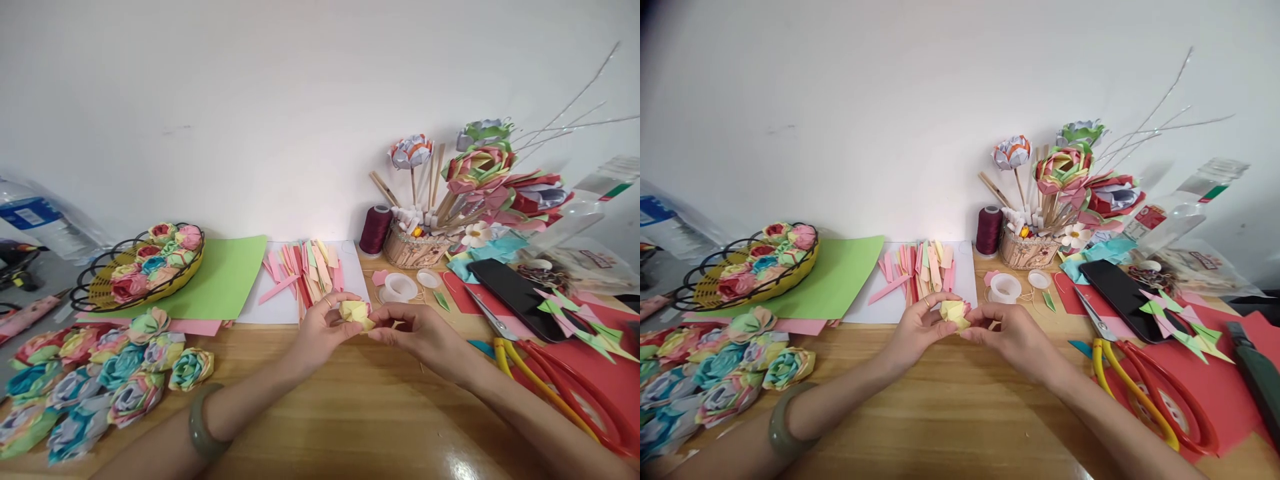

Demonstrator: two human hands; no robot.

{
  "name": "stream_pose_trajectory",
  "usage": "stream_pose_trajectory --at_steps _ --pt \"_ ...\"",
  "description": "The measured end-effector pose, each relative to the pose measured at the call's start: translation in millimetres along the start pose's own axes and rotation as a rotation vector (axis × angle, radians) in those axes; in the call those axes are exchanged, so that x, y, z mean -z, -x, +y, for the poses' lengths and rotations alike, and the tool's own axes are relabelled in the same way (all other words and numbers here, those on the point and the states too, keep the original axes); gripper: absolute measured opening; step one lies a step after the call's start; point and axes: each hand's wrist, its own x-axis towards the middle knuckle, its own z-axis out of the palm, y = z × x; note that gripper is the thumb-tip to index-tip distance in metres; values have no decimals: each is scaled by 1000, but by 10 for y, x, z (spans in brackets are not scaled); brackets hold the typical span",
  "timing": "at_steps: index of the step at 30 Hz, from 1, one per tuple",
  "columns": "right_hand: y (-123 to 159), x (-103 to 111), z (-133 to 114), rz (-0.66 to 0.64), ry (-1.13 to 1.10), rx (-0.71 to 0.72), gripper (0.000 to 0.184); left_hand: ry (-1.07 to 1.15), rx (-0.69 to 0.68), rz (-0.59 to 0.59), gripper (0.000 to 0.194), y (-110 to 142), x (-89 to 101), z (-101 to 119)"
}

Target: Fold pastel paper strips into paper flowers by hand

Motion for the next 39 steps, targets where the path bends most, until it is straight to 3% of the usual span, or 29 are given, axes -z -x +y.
stream_pose_trajectory --at_steps 8,12,14,19,22,28,34,39 --pt "68 -121 -4 233 405 199 20 -2 -15 13 33 9 -17 -26" --pt "81 -152 23 319 486 261 18 6 -18 22 34 5 -14 -21" --pt "68 -128 16 295 417 226 17 24 -10 11 35 2 -9 -15" --pt "26 -51 -20 86 81 59 25 83 -7 -58 37 -4 -1 -15" --pt "17 -49 -13 69 -18 -9 31 71 -13 -55 38 -4 -5 -14" --pt "18 -63 -12 116 67 35 29 45 -34 -51 36 18 -14 2" --pt "48 -102 -38 271 295 150 23 134 27 -17 34 24 -40 -9" --pt "51 -89 -43 232 248 133 18 125 -22 27 33 27 -43 20"
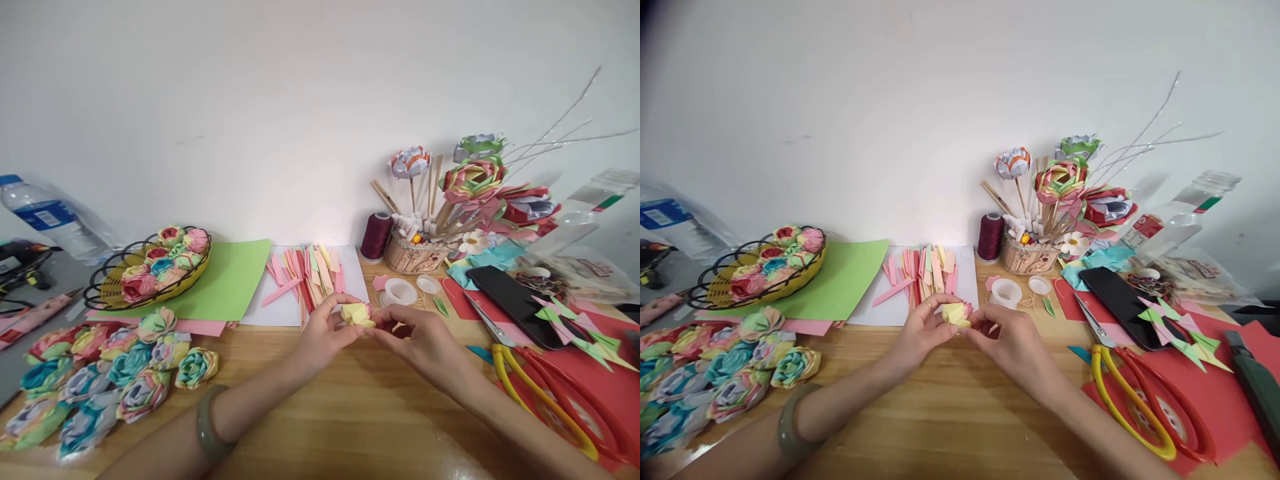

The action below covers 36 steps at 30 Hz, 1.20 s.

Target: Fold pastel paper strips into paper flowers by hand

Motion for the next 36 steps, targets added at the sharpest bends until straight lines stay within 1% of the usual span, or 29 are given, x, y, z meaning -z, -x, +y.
stream_pose_trajectory --at_steps 3,6,8,10,12,14,15,17,19,21,24,27,32,34,36 --pt "9 -9 -28 9 9 20 14 -18 -33 -1 31 5 -12 7" --pt "46 -62 -50 116 148 109 12 -51 -88 -17 28 5 -33 -14" --pt "79 -105 -39 238 318 219 12 -56 -116 -3 28 0 -45 -37" --pt "113 -129 -8 333 515 356 12 -31 -114 38 29 -7 -51 -54" --pt "139 -123 29 364 668 492 12 30 -98 62 31 -12 -51 -57" --pt "146 -92 58 389 717 603 17 105 -78 48 32 -13 -49 -41" --pt "141 -74 66 403 703 633 19 150 -55 37 33 -12 -47 -27" --pt "119 -44 66 449 611 600 21 233 -7 19 33 -5 -44 4" --pt "92 -32 48 489 491 534 18 303 41 2 35 5 -41 29" --pt "72 -38 23 500 407 491 15 359 84 -21 37 16 -40 45" --pt "62 -59 -9 506 357 506 16 390 107 -73 36 29 -45 56" --pt "55 -75 -24 495 325 536 18 358 47 -109 34 30 -52 61" --pt "41 -87 -35 432 276 514 10 260 -74 -129 37 21 -52 13" --pt "48 -91 -28 432 297 527 10 232 -100 -135 37 21 -52 -19" --pt "60 -94 -5 454 376 564 11 226 -114 -125 37 24 -59 -43"
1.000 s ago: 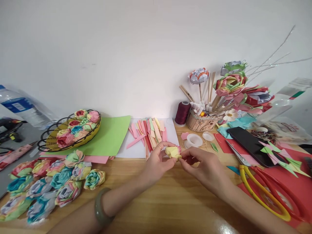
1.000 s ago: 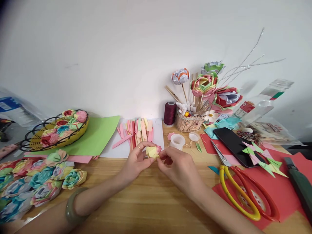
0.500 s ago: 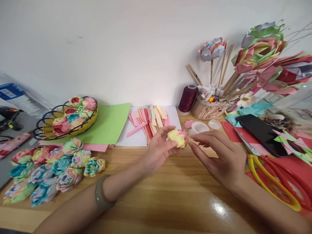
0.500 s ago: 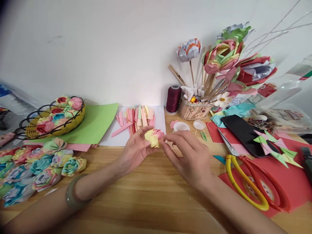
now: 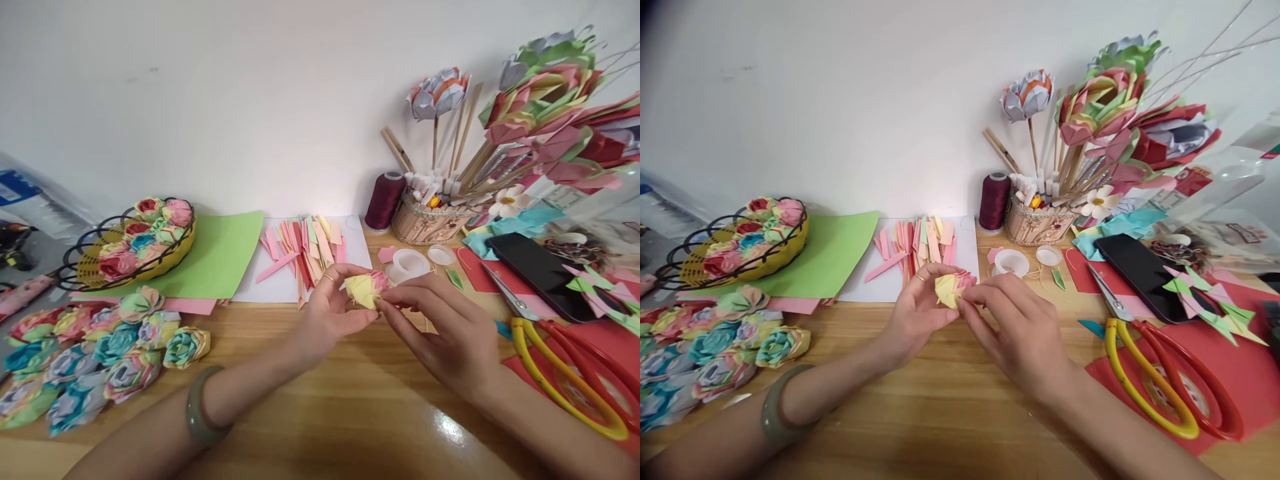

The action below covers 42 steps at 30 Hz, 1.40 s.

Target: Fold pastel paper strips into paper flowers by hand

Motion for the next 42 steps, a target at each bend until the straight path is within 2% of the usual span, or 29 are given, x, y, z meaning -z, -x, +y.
stream_pose_trajectory --at_steps 4,8,12,16,19,22,25,27,33,38,42 --pt "55 -6 45 30 202 190 16 20 6 36 36 4 -25 -17" --pt "62 13 63 23 303 314 18 66 77 116 34 -7 -63 6" --pt "32 50 52 19 355 408 18 143 119 205 36 -21 -98 37" --pt "26 51 59 6 305 447 20 211 148 211 36 -16 -99 52" --pt "25 39 61 76 144 293 24 244 148 166 36 -9 -74 60" --pt "9 27 53 138 -5 57 26 277 167 125 36 -15 -43 78" --pt "-7 10 46 118 -121 -145 29 328 213 107 34 -29 -14 104" --pt "-7 -11 46 71 -168 -202 35 350 245 93 31 -38 1 117" --pt "31 -85 68 -20 -164 -170 38 368 313 -14 28 -58 13 100" --pt "59 -89 110 -33 -166 -128 40 340 323 -5 34 -57 11 121" --pt "89 -62 159 -26 -201 -26 43 345 355 2 43 -70 4 143"
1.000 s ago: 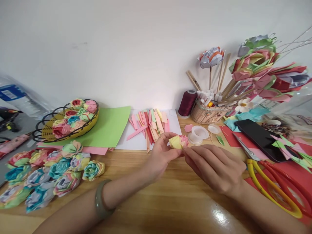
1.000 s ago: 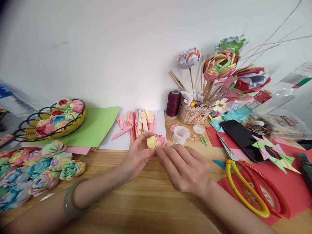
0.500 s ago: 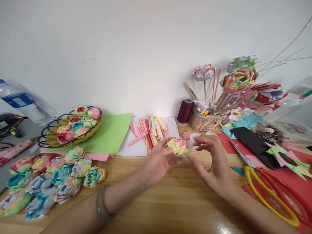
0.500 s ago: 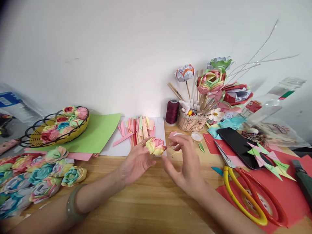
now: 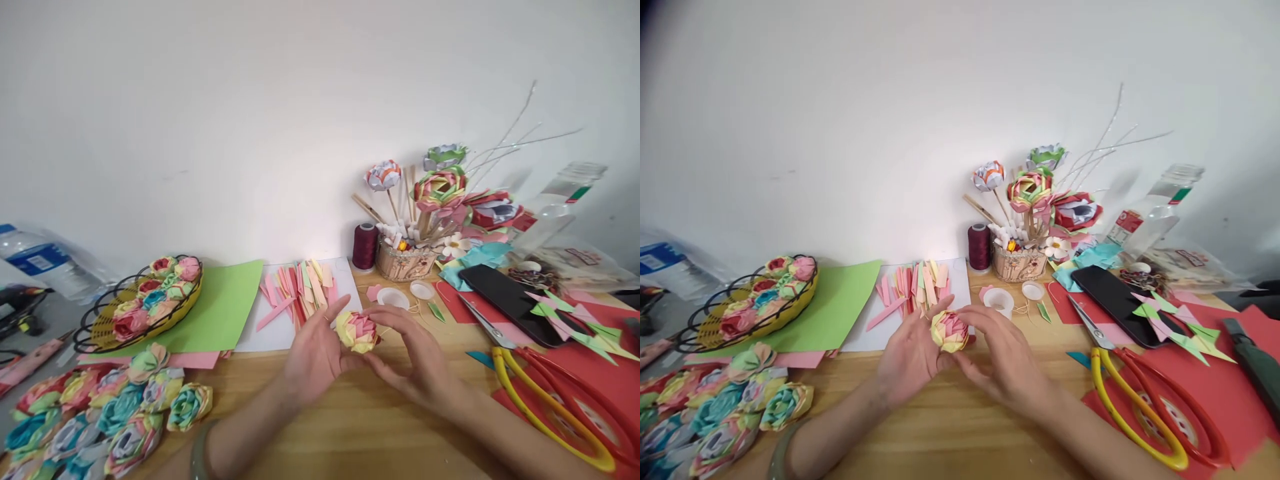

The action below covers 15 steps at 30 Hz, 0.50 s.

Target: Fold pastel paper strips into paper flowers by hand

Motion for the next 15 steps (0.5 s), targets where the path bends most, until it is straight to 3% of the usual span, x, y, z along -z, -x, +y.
stream_pose_trajectory --at_steps 4,10,15 --pt "25 31 37 -56 -8 81 44 -52 106 -71 47 -9 2 -44" --pt "-24 74 -16 -31 -4 28 38 -66 -36 -1 36 4 -2 -76" --pt "-63 71 -56 -22 34 24 22 -102 -94 77 31 -1 6 -81"
